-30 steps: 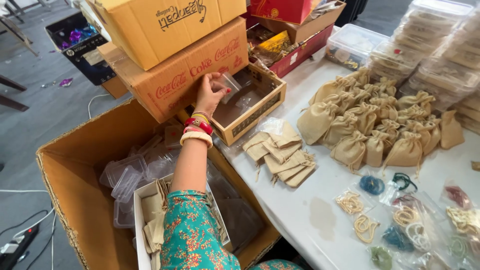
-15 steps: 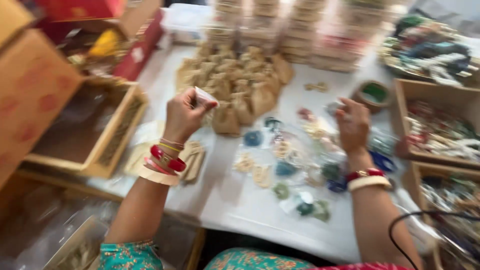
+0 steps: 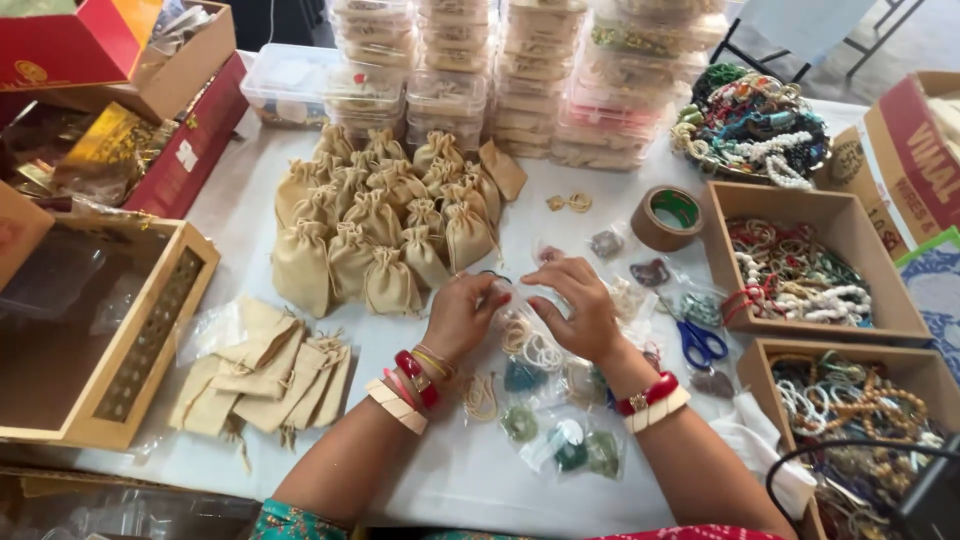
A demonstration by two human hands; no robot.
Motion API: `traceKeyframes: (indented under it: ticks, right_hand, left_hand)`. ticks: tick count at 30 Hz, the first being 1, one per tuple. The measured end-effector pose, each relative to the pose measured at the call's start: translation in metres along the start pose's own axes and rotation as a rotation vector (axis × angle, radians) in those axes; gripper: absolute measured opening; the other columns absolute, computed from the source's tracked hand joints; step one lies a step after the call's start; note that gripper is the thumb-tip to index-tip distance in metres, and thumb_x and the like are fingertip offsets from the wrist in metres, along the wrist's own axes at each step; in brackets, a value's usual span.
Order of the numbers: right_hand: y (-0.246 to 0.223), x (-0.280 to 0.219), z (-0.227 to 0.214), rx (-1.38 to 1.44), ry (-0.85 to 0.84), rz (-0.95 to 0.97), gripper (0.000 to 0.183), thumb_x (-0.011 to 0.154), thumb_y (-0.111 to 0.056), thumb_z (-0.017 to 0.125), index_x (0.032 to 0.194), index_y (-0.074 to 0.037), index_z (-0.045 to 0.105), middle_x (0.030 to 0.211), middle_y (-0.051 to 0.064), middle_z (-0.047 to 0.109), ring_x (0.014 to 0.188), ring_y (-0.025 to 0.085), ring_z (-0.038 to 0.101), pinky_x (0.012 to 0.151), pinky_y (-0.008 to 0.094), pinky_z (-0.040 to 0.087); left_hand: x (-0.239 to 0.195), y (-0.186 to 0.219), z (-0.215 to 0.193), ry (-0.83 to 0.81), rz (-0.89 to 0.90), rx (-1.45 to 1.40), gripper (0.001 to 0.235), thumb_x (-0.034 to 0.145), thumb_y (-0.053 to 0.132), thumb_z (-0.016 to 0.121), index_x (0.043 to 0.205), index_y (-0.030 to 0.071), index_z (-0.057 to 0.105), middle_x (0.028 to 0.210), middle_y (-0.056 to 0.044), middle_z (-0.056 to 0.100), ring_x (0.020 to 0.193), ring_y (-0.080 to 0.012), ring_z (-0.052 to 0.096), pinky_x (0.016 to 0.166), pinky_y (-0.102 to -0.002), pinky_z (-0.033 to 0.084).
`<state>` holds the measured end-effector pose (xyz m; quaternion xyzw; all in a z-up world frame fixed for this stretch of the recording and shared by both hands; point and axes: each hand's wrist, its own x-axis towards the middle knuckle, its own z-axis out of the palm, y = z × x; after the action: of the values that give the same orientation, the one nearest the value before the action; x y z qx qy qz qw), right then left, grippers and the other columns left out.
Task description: The person sorts through small plastic bags containing jewelry items on a table, then picks up a small beige cloth pouch, places a jewelry item inside, and ties the pouch closed. This process is repeated with multiple pouches and jewelry items.
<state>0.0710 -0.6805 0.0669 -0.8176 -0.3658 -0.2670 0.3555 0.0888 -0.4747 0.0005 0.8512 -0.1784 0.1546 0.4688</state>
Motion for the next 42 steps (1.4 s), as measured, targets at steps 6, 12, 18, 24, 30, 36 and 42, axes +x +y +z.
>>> traceKeyframes:
  ticks: [6,12,18,24,30,36,42]
  right_hand:
    - [-0.007,-0.001,0.012,0.019,-0.052,0.049,0.027,0.083,-0.012,0.081,0.109,-0.008,0.074,0.105,0.011,0.07,0.102,0.029,0.066,0.093,0.04,0.053]
    - [-0.01,-0.002,0.014,-0.041,-0.013,-0.08,0.022,0.083,-0.01,0.083,0.101,-0.008,0.071,0.103,0.008,0.069,0.1,0.028,0.065,0.089,0.039,0.052]
    - [-0.004,-0.005,0.015,-0.033,-0.045,-0.062,0.019,0.081,-0.01,0.083,0.094,-0.01,0.069,0.102,0.006,0.069,0.099,0.027,0.065,0.09,0.038,0.052]
    - [-0.011,-0.001,0.012,0.011,-0.08,-0.118,0.022,0.081,-0.011,0.083,0.1,-0.008,0.071,0.104,0.007,0.067,0.101,0.029,0.064,0.092,0.04,0.051]
    - [-0.011,-0.003,0.013,-0.097,-0.062,-0.159,0.014,0.081,-0.007,0.078,0.089,-0.011,0.067,0.098,0.006,0.068,0.098,0.027,0.064,0.089,0.04,0.049]
    - [-0.01,-0.004,0.01,-0.273,0.032,-0.25,0.012,0.084,-0.004,0.077,0.084,-0.009,0.066,0.091,0.005,0.067,0.091,0.025,0.064,0.084,0.039,0.048]
    - [-0.02,-0.002,0.013,-0.391,0.034,-0.323,0.011,0.085,-0.006,0.078,0.087,-0.01,0.068,0.095,0.003,0.065,0.095,0.023,0.063,0.084,0.039,0.048]
  left_hand:
    - [-0.005,-0.002,0.006,0.064,0.08,-0.073,0.02,0.078,0.011,0.079,0.082,0.007,0.06,0.083,-0.008,0.068,0.09,-0.0324,0.06,0.08,-0.042,0.048]
    - [-0.007,-0.006,0.01,0.076,0.031,-0.124,0.029,0.072,0.009,0.085,0.078,0.01,0.056,0.079,-0.005,0.063,0.083,-0.0306,0.055,0.076,-0.04,0.045]
    - [-0.01,-0.001,0.007,0.155,0.106,-0.132,0.03,0.065,-0.002,0.078,0.079,0.01,0.054,0.082,-0.005,0.062,0.086,-0.0292,0.056,0.08,-0.038,0.046]
    - [-0.01,0.018,-0.003,0.16,0.205,-0.034,0.033,0.064,0.004,0.081,0.073,0.01,0.05,0.081,-0.006,0.058,0.086,-0.0327,0.055,0.08,-0.041,0.044]
    - [-0.008,0.027,-0.017,-0.039,0.172,-0.006,0.023,0.069,0.008,0.075,0.079,0.01,0.055,0.079,-0.008,0.06,0.086,-0.033,0.056,0.077,-0.043,0.044]
    - [-0.005,0.012,-0.014,-0.096,0.23,-0.295,0.018,0.095,0.024,0.062,0.098,0.008,0.069,0.095,-0.009,0.072,0.093,-0.0291,0.066,0.087,-0.04,0.048]
    - [-0.007,0.01,-0.004,-0.074,0.085,-0.292,0.017,0.091,0.025,0.068,0.088,0.009,0.073,0.085,-0.007,0.074,0.084,-0.027,0.067,0.079,-0.039,0.051]
